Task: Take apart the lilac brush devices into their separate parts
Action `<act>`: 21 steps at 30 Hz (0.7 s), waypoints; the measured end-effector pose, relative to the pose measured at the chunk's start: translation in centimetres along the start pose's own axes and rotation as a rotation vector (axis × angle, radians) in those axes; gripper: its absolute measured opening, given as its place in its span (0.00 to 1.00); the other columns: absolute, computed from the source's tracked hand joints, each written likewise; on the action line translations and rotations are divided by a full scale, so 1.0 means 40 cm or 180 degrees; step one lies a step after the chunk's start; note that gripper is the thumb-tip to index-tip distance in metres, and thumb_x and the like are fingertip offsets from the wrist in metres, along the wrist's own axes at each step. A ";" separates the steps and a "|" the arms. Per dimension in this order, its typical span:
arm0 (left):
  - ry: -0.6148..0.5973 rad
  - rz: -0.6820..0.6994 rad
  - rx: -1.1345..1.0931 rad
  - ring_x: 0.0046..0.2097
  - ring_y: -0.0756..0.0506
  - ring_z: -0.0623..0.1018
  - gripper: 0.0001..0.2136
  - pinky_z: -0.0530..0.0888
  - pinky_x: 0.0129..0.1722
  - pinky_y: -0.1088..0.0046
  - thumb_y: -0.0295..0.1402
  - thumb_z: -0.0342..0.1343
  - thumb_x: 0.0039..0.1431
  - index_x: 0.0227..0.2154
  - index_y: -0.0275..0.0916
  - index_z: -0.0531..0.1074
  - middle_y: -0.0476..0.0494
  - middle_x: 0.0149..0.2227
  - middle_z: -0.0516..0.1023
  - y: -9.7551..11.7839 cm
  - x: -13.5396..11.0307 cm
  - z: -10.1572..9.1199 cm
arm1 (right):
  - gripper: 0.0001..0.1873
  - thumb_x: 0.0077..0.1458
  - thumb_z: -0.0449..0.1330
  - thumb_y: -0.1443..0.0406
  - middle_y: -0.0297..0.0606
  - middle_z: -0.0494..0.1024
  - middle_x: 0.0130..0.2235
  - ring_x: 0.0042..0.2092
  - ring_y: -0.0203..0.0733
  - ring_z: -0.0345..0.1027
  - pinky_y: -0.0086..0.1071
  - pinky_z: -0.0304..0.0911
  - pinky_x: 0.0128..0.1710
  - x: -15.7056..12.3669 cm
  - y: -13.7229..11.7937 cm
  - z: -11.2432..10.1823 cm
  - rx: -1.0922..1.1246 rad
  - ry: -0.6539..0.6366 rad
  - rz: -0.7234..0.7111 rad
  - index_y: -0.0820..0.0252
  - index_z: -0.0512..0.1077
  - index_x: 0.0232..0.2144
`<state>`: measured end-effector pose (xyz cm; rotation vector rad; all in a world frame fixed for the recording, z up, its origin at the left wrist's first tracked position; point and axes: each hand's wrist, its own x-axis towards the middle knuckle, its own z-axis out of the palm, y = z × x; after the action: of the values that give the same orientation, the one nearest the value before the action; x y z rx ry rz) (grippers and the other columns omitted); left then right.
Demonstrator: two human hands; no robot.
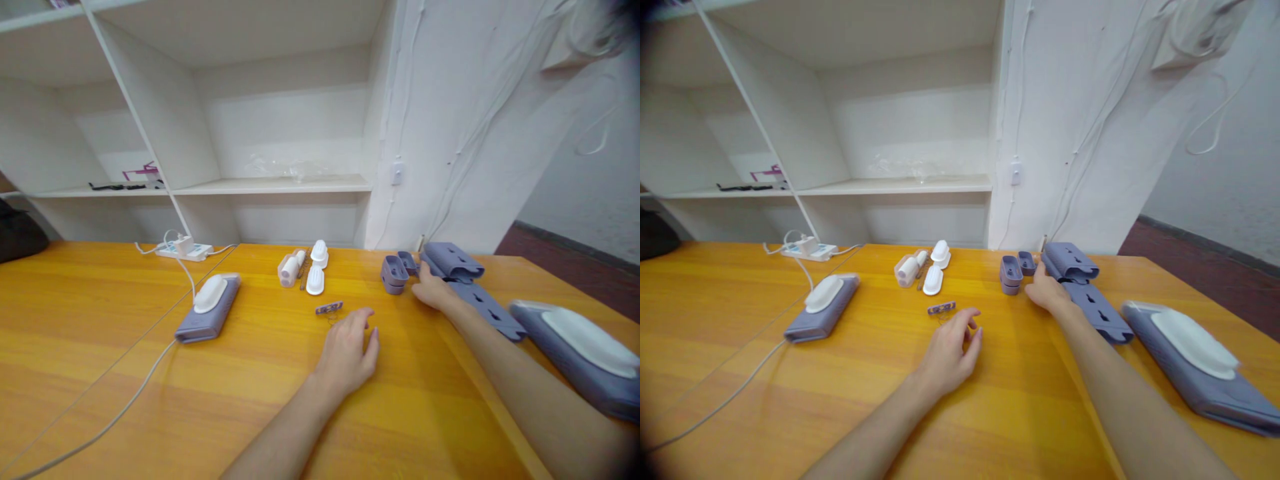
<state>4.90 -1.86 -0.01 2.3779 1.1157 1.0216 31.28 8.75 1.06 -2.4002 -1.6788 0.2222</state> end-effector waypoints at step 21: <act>0.0037 0.0029 -0.0002 0.39 0.46 0.75 0.13 0.72 0.40 0.68 0.32 0.45 0.63 0.50 0.40 0.60 0.42 0.43 0.74 0.003 -0.001 0.000 | 0.26 0.59 0.47 0.53 0.44 0.74 0.49 0.47 0.53 0.70 0.40 0.63 0.44 -0.303 -0.119 -0.027 0.0386 0.1206 -0.0228 0.54 0.60 0.57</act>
<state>4.93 -1.98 0.02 2.3818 1.1093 1.0400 23.07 -1.13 3.36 -2.1256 -1.5242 -0.1319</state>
